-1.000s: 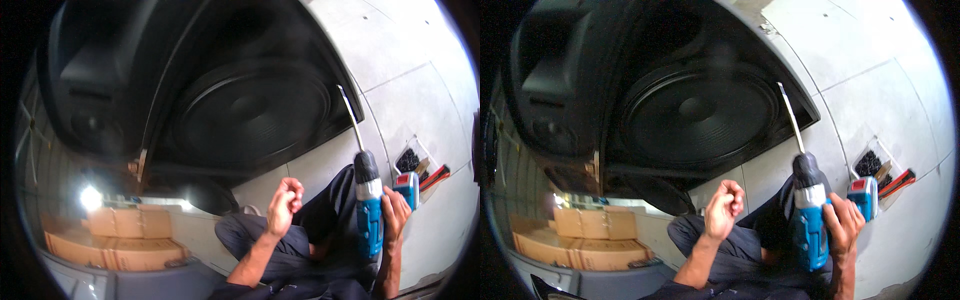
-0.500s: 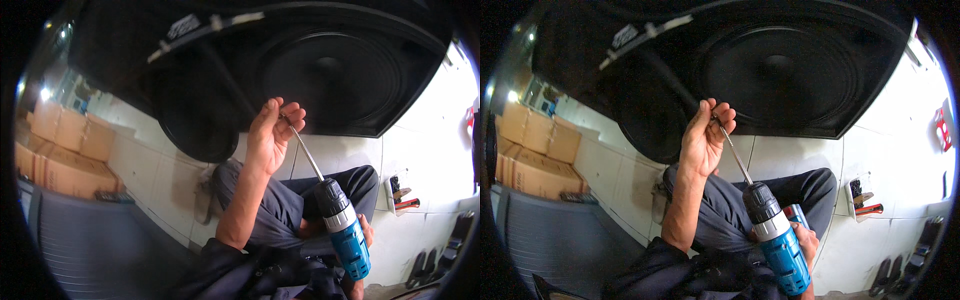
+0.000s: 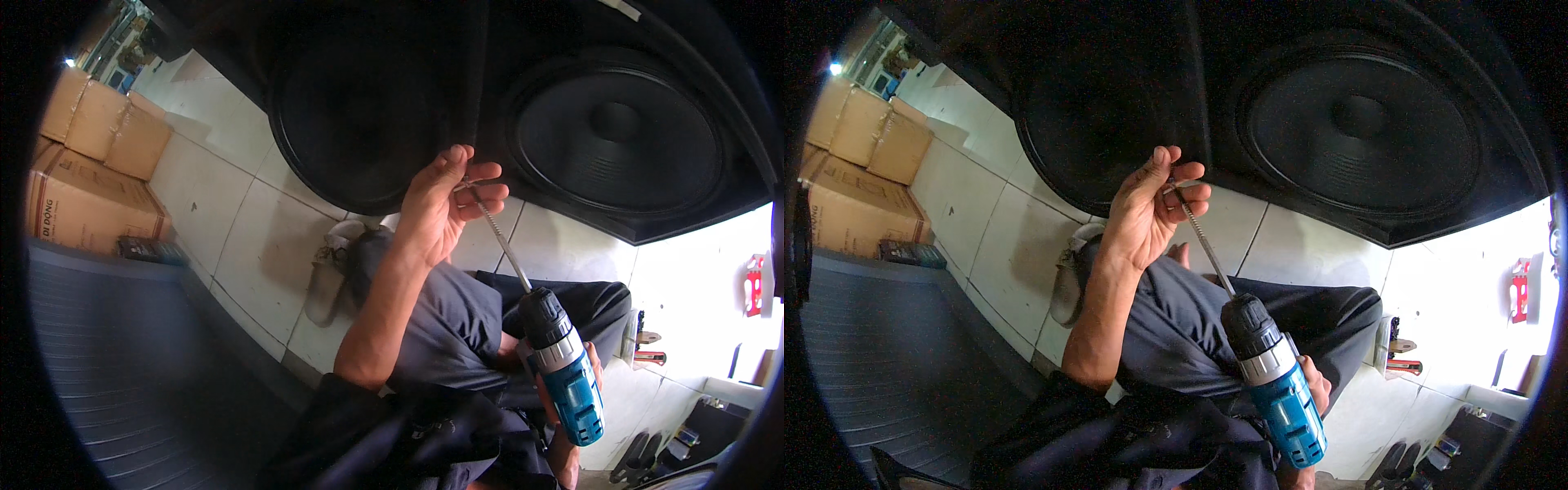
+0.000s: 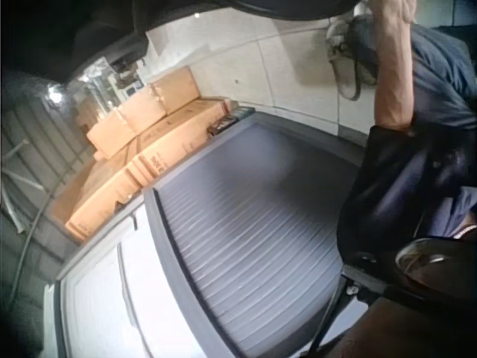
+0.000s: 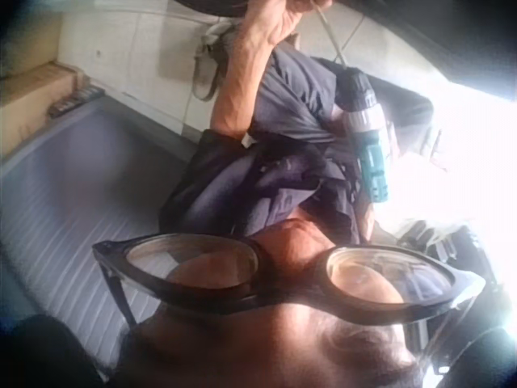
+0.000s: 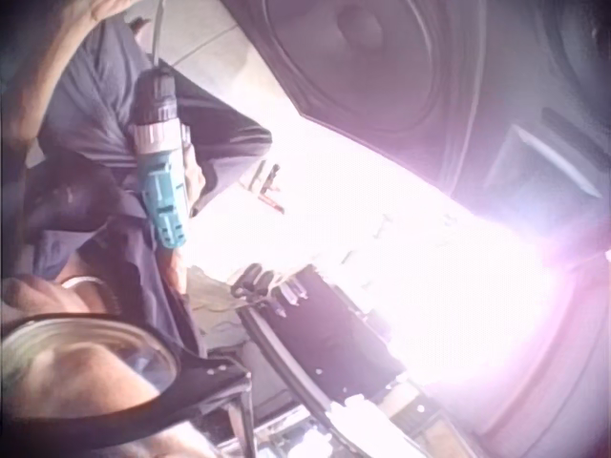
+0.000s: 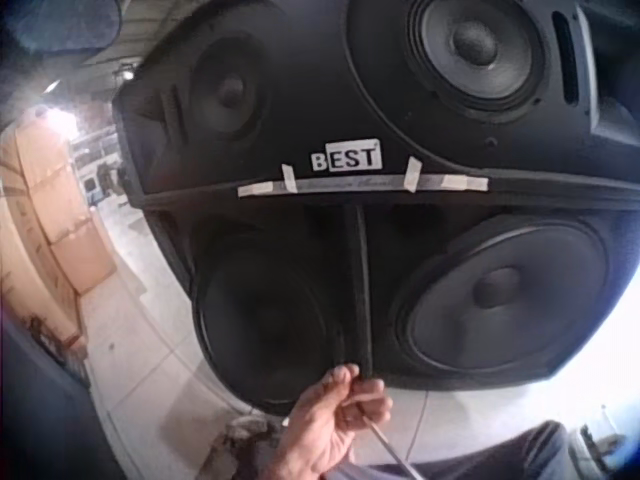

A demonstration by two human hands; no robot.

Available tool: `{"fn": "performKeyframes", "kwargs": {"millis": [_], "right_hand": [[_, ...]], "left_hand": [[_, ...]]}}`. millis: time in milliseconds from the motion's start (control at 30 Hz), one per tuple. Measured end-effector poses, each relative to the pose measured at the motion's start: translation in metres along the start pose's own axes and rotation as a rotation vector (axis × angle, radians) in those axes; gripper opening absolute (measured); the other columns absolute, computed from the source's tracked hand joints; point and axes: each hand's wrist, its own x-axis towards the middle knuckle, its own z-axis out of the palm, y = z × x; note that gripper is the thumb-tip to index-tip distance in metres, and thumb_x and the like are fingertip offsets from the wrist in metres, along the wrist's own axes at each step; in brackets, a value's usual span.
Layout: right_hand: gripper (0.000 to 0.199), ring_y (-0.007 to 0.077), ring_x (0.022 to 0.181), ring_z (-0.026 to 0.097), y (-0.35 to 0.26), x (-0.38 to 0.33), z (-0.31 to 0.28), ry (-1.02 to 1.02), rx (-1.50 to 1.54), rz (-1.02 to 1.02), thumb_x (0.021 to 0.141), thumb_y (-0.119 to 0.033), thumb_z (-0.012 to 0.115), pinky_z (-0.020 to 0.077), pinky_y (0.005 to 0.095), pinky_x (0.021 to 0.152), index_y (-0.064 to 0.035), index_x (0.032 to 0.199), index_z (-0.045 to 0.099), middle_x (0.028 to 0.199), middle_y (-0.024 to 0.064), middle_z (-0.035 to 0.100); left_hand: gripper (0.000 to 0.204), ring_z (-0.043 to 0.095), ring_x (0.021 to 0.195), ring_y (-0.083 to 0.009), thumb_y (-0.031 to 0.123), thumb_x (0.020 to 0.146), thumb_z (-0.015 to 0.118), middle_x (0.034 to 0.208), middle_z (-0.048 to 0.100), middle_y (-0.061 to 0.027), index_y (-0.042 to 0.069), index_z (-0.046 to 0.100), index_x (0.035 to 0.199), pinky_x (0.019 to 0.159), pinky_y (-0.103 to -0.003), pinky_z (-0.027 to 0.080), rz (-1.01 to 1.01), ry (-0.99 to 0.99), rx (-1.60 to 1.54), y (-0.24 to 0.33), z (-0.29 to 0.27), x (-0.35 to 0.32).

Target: The person uses a cordless drill to fasten screws into a large black speaker cabinet. They reposition the speaker, insert a speaker cone into the cabinet, and continue securing the assembly with screws.

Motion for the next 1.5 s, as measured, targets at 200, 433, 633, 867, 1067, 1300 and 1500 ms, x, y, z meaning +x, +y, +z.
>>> {"fn": "performKeyframes", "kwargs": {"millis": [200, 433, 633, 867, 1067, 1300, 1500], "right_hand": [[0.051, 0.0168, 0.055, 0.059, -0.007, 0.015, 0.034, 0.003, -0.107, 0.045, 0.062, -0.009, 0.079, 0.0469, 0.026, 0.058, 0.0002, 0.107, 0.056, 0.067, 0.0071, 0.063], [0.031, 0.0284, 0.079, 0.064, -0.003, 0.022, 0.073, -0.303, 0.183, 0.416, 0.071, -0.006, 0.066, 0.0505, 0.0353, 0.07, 0.0011, 0.097, 0.053, 0.091, 0.0163, 0.061], [0.029, 0.0379, 0.083, 0.061, -0.014, 0.034, 0.099, -0.461, 0.116, 0.486, 0.074, -0.007, 0.061, 0.0517, 0.0432, 0.067, 0.0028, 0.096, 0.046, 0.1, 0.0217, 0.055], [0.03, 0.0323, 0.076, 0.062, -0.005, 0.042, 0.134, -0.283, -0.032, 0.035, 0.069, -0.004, 0.062, 0.0528, 0.039, 0.056, -0.0027, 0.095, 0.046, 0.1, 0.023, 0.056], [0.03, 0.0325, 0.077, 0.062, 0.001, 0.034, 0.145, -0.237, 0.008, 0.029, 0.07, -0.005, 0.062, 0.0528, 0.0389, 0.057, -0.0051, 0.095, 0.045, 0.1, 0.0231, 0.057], [0.035, 0.0318, 0.075, 0.062, 0.002, 0.032, 0.149, -0.228, 0.001, 0.003, 0.07, -0.008, 0.062, 0.052, 0.0385, 0.058, -0.0082, 0.099, 0.044, 0.099, 0.0226, 0.057], [0.046, 0.0301, 0.072, 0.061, 0.003, 0.025, 0.148, -0.182, 0.009, -0.025, 0.07, -0.009, 0.064, 0.0511, 0.0371, 0.056, -0.0119, 0.109, 0.039, 0.098, 0.0208, 0.057]], "left_hand": [[0.022, 0.067, 0.087, -0.0266, 0.022, 0.094, 0.049, 0.102, 0.064, -0.0187, 0.006, 0.059, 0.105, 0.073, -0.036, 0.06, -0.037, 0.069, -0.04, -0.001, -0.03, 0.015], [0.018, 0.068, 0.081, -0.0224, 0.018, 0.092, 0.052, 0.097, 0.065, -0.0186, 0.001, 0.057, 0.096, 0.07, -0.031, 0.06, -0.17, 0.049, -0.313, -0.026, -0.065, 0.064], [0.024, 0.068, 0.076, -0.0219, 0.021, 0.095, 0.046, 0.093, 0.065, -0.0183, 0.001, 0.057, 0.098, 0.065, -0.027, 0.059, -0.276, 0.02, -0.245, -0.058, -0.045, 0.1], [0.028, 0.058, 0.102, -0.027, 0.021, 0.097, 0.039, 0.107, 0.055, -0.0186, -0.002, 0.053, 0.1, 0.093, -0.041, 0.048, -0.114, -0.028, -0.168, -0.069, -0.027, 0.111], [0.028, 0.058, 0.097, -0.0253, 0.023, 0.097, 0.04, 0.103, 0.056, -0.0175, -0.002, 0.053, 0.098, 0.093, -0.039, 0.048, 0.006, -0.045, -0.121, -0.079, -0.033, 0.118], [0.027, 0.059, 0.097, -0.0257, 0.022, 0.096, 0.04, 0.102, 0.057, -0.0183, -0.002, 0.053, 0.098, 0.092, -0.039, 0.049, 0.026, -0.06, -0.084, -0.077, -0.033, 0.116], [0.028, 0.059, 0.097, -0.0262, 0.022, 0.096, 0.04, 0.101, 0.058, -0.0189, -0.002, 0.053, 0.099, 0.09, -0.039, 0.049, 0.025, -0.066, -0.041, -0.077, -0.027, 0.107]]}}
